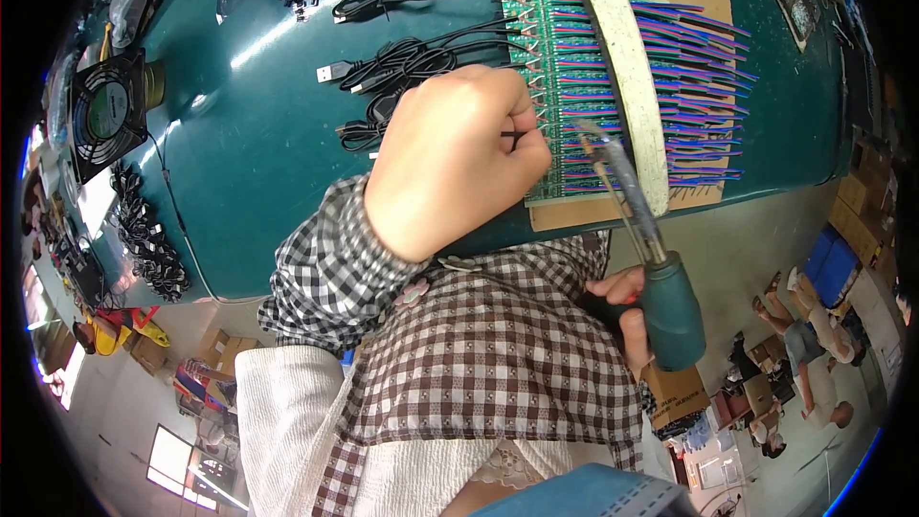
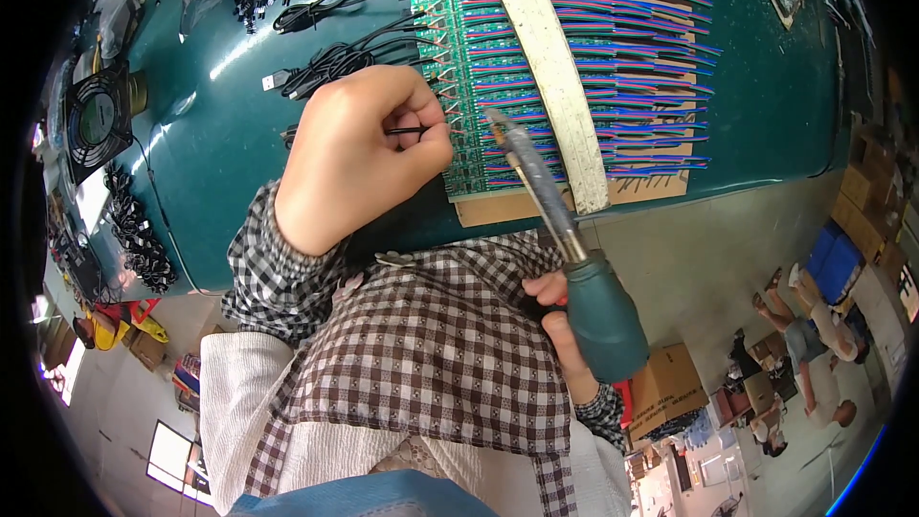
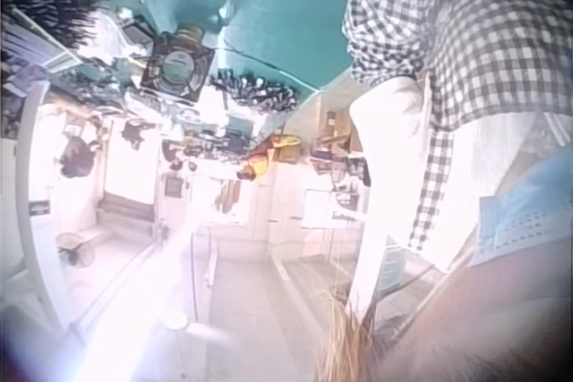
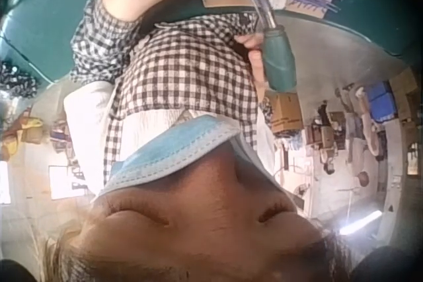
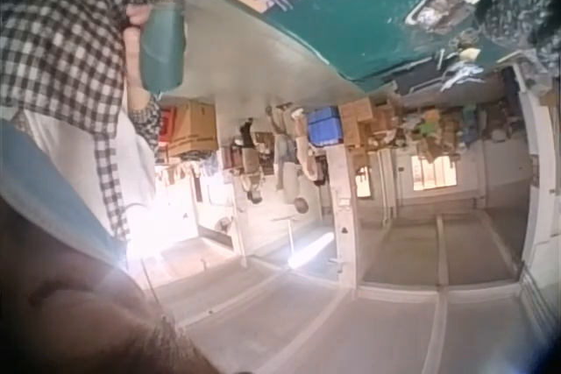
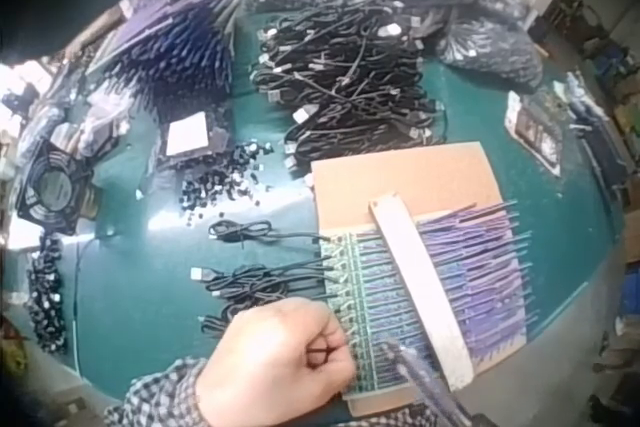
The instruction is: The person solders multiple colored wires onto a green printed circuit board using a soldering iron.
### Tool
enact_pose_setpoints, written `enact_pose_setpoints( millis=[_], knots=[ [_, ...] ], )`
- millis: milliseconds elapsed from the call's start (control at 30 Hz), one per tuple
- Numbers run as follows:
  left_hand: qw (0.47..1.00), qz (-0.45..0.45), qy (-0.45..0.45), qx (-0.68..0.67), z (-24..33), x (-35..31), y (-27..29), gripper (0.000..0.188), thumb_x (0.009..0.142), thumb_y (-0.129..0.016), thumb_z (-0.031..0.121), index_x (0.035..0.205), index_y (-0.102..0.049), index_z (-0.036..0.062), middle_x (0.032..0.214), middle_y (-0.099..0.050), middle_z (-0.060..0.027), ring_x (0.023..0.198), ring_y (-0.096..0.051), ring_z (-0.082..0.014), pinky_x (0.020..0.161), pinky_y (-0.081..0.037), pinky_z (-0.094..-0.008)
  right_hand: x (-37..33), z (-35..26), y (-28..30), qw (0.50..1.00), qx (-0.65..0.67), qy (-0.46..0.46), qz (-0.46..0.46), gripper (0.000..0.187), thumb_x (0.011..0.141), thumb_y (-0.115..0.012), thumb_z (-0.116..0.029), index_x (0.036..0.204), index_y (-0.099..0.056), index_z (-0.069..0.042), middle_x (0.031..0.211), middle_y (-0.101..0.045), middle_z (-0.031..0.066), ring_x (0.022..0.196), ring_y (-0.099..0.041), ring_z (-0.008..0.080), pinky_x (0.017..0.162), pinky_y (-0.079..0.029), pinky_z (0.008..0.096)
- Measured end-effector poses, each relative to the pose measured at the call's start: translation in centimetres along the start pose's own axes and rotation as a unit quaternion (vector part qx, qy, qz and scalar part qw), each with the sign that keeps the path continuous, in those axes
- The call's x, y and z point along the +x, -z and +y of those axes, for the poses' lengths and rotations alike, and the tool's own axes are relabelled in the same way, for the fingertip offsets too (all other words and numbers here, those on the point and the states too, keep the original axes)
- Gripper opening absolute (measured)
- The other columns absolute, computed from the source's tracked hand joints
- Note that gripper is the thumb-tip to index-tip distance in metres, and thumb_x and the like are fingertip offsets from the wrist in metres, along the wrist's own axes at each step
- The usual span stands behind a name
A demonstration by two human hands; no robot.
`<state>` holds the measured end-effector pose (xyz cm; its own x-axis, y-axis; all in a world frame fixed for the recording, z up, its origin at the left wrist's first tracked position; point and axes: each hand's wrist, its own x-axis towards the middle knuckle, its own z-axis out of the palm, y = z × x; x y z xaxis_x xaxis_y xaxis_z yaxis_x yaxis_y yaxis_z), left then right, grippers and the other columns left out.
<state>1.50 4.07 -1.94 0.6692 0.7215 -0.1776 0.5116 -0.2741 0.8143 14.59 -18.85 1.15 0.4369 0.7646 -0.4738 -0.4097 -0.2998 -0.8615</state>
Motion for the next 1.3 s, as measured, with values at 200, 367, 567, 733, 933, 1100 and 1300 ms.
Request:
enact_pose_setpoints(
  millis=[200,367,567,733,933,1100,1300],
  knots=[
    [0.972,-0.078,-0.005,-0.221,1.4,-2.7,1.1,0.009,0.077,-0.066,-0.004,0.085,-0.063,-0.0005,0.080,-0.056,-0.0023,0.061,-0.050,-0.0039,0.052,-0.041,-0.0178,2.1,-0.3,-1.4,0.993,0.027,0.110,0.016,0.041,0.089,-0.061,-0.019,0.119,-0.044,0.003,0.107,-0.056,0.0151,0.097,-0.062,0.0290,0.085,-0.055,0.0416],
    [0.962,-0.103,-0.049,-0.249,1.8,-3.0,1.1,0.008,0.077,-0.066,-0.003,0.084,-0.064,0.0002,0.079,-0.055,-0.0018,0.058,-0.044,-0.0036,0.050,-0.035,-0.0182,5.4,-2.0,-4.3,0.993,-0.044,0.109,-0.013,0.047,0.079,-0.058,0.011,0.121,-0.043,-0.002,0.107,-0.053,0.0128,0.099,-0.059,0.0258,0.088,-0.050,0.0403],
    [0.949,-0.114,-0.055,-0.288,1.6,-3.4,0.5,0.008,0.076,-0.069,-0.002,0.083,-0.065,0.0008,0.080,-0.054,-0.0017,0.058,-0.044,-0.0033,0.050,-0.034,-0.0179,6.4,-2.1,-4.6,0.986,-0.053,0.146,-0.054,0.030,0.083,-0.062,0.011,0.106,-0.050,-0.003,0.095,-0.059,0.0075,0.090,-0.063,0.0164,0.079,-0.052,0.0291],
    [0.936,-0.106,0.007,-0.335,1.3,-4.1,-0.4,0.012,0.076,-0.072,-0.003,0.083,-0.064,0.0007,0.084,-0.054,-0.0018,0.063,-0.049,-0.0011,0.053,-0.037,-0.0150,5.9,-2.4,-5.3,0.990,-0.095,0.106,0.021,0.036,0.081,-0.056,0.008,0.115,-0.045,-0.001,0.099,-0.053,0.0102,0.088,-0.059,0.0218,0.081,-0.049,0.0353],
    [0.921,-0.104,0.060,-0.370,1.2,-4.1,-0.4,0.011,0.078,-0.071,-0.005,0.085,-0.065,0.0010,0.086,-0.053,-0.0012,0.066,-0.050,-0.0001,0.056,-0.037,-0.0138,6.0,-1.7,-4.8,0.984,-0.066,0.159,-0.053,0.035,0.085,-0.062,0.008,0.115,-0.048,-0.003,0.104,-0.056,0.0085,0.098,-0.061,0.0188,0.088,-0.050,0.0333],
    [0.937,-0.111,0.037,-0.329,1.4,-4.3,0.3,0.010,0.079,-0.070,-0.004,0.086,-0.066,0.0018,0.085,-0.054,-0.0003,0.064,-0.043,-0.0002,0.053,-0.032,-0.0166,6.5,-1.4,-4.6,0.973,-0.155,0.154,-0.072,0.031,0.084,-0.063,0.009,0.110,-0.051,-0.002,0.100,-0.059,0.0084,0.094,-0.062,0.0169,0.085,-0.049,0.0301],
    [0.977,-0.013,0.049,-0.208,0.9,-2.4,1.2,0.006,0.078,-0.066,-0.002,0.079,-0.065,0.0038,0.079,-0.054,0.0024,0.064,-0.042,-0.0021,0.053,-0.030,-0.0188,4.8,-1.1,-2.5,0.956,-0.193,0.213,0.065,0.039,0.086,-0.056,-0.009,0.120,-0.046,0.006,0.104,-0.055,0.0161,0.100,-0.059,0.0300,0.091,-0.048,0.0419]
  ],
)
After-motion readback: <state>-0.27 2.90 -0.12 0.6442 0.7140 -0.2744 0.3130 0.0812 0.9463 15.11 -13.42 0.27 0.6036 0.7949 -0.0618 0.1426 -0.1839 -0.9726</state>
